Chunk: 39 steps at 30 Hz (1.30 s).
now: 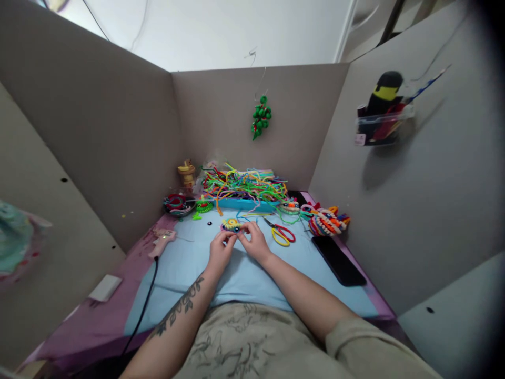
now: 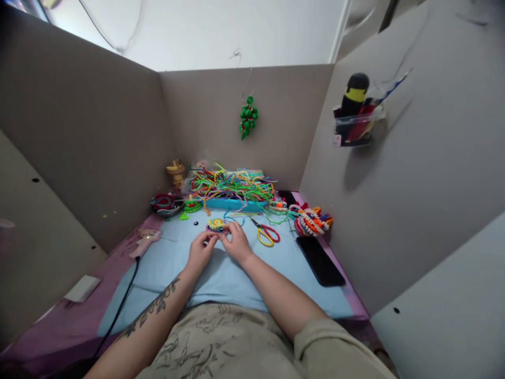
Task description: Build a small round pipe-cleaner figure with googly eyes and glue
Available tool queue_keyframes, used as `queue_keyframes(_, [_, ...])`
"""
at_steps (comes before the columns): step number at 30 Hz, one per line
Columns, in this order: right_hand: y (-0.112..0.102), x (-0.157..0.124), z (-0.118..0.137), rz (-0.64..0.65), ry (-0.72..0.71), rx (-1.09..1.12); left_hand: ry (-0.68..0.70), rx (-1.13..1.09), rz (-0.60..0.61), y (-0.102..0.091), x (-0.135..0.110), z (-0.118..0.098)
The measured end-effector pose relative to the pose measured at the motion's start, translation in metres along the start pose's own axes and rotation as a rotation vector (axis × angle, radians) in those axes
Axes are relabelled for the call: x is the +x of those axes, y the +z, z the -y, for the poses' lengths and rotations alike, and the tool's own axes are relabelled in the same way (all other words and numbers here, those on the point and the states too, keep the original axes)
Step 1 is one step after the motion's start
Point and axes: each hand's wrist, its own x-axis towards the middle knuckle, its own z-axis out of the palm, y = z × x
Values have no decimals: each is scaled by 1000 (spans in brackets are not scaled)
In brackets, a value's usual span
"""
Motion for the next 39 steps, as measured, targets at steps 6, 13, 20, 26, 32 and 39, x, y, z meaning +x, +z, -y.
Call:
queue_keyframes(6, [0,0,-3,14,-55,-77,31,48,17,0,-1,3])
queue_keyframes(13, [0,-1,-5,33,-72,-131,55,106,27,1,-2,8])
queue_keyframes(20, [0,-1,-5,43,-19,-105,24,100,49,0,-1,6])
queue_keyframes(26, [-1,0,-4,37,-12,-84,14,108,32,0,-1,6])
queue_keyframes(32, [-3,0,-10,-17,15,-40,-37,113,-64,-1,0,9])
queue_keyframes(39, [0,20,-25,-60,127,47,-362,-152,-449,-14,6,19])
